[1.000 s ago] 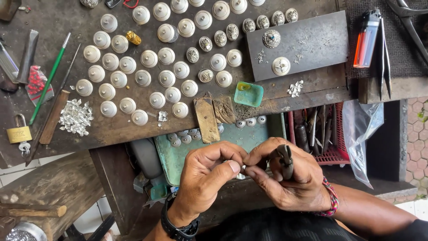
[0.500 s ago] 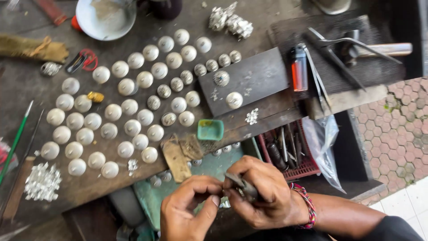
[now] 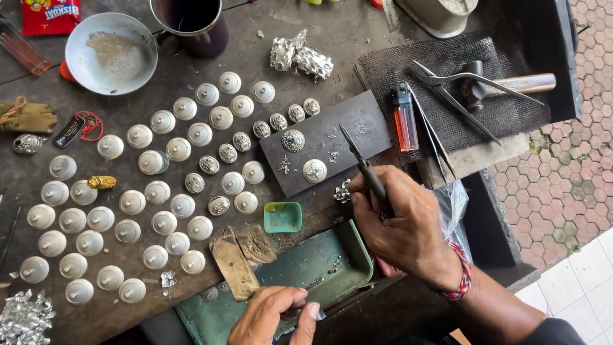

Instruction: Attaching small silver jump rings to decorative jewelry components using pliers.

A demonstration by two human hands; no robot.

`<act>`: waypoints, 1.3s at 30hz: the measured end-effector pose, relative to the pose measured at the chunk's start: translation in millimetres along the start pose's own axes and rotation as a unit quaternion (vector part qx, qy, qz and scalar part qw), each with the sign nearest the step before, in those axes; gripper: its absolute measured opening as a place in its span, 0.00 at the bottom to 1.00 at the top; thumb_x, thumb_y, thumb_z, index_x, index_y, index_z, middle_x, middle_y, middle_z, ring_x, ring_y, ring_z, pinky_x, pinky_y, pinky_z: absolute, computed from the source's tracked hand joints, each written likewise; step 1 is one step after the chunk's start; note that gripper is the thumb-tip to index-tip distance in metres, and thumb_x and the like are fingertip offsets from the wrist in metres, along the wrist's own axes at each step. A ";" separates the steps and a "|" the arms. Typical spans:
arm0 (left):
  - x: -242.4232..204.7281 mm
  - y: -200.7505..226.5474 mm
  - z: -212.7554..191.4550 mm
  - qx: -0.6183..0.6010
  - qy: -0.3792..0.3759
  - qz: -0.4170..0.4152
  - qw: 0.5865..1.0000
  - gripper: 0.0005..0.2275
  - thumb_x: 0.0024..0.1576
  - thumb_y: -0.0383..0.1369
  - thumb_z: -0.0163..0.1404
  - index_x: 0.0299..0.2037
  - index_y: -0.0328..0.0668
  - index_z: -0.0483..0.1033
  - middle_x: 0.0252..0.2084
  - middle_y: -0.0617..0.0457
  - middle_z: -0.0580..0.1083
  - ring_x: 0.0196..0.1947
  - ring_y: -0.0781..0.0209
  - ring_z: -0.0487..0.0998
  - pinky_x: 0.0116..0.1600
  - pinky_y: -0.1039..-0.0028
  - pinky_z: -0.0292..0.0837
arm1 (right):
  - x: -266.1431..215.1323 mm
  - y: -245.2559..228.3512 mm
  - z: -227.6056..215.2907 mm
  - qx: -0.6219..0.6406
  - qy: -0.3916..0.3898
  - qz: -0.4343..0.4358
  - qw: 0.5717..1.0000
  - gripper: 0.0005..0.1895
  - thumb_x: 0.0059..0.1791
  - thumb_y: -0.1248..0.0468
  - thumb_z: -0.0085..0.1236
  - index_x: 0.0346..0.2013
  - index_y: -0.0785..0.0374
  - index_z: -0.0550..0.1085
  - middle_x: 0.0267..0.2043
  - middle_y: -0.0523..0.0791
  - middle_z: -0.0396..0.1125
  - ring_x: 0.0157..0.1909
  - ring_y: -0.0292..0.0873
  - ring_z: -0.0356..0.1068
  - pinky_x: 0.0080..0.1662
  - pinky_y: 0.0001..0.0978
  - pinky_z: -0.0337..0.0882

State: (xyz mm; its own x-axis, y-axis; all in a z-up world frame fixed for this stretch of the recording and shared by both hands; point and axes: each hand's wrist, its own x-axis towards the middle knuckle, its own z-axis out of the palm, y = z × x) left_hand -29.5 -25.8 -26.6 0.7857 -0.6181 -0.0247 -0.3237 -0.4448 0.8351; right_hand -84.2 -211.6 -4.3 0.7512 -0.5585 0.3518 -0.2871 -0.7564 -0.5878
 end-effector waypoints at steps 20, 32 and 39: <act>16.9 15.0 -49.7 -0.057 0.117 0.230 0.965 0.02 0.50 0.23 0.43 0.31 0.34 0.68 0.28 0.48 0.71 0.26 0.57 0.73 0.34 0.74 0.70 | -25.2 -20.2 0.1 -0.009 -0.028 -0.004 1.000 0.03 0.45 0.71 0.53 0.32 0.61 0.71 0.25 0.40 0.61 0.27 0.37 0.60 0.35 0.27 0.59; 13.1 -30.5 -114.3 0.032 0.351 0.098 0.931 0.03 0.51 0.21 0.47 0.34 0.33 0.69 0.31 0.49 0.69 0.28 0.65 0.69 0.34 0.81 0.67 | -37.9 -35.1 2.3 0.050 -0.032 -0.052 0.997 0.11 0.47 0.78 0.54 0.22 0.66 0.65 0.27 0.45 0.65 0.27 0.40 0.60 0.36 0.29 0.60; 20.8 -35.5 -98.0 0.150 0.219 0.132 0.955 0.09 0.46 0.21 0.52 0.35 0.39 0.67 0.30 0.55 0.73 0.27 0.65 0.71 0.35 0.76 0.69 | -37.2 -31.6 5.9 0.043 -0.031 -0.045 0.998 0.11 0.47 0.78 0.56 0.23 0.68 0.65 0.27 0.46 0.65 0.27 0.41 0.61 0.36 0.30 0.60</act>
State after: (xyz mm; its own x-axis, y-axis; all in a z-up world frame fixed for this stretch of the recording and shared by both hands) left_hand 50.0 40.7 -2.9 0.7793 -0.4328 0.4531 -0.6264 -0.5170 0.5834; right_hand -99.6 -164.9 -3.0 0.8075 -0.4657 0.3621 -0.1666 -0.7689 -0.6173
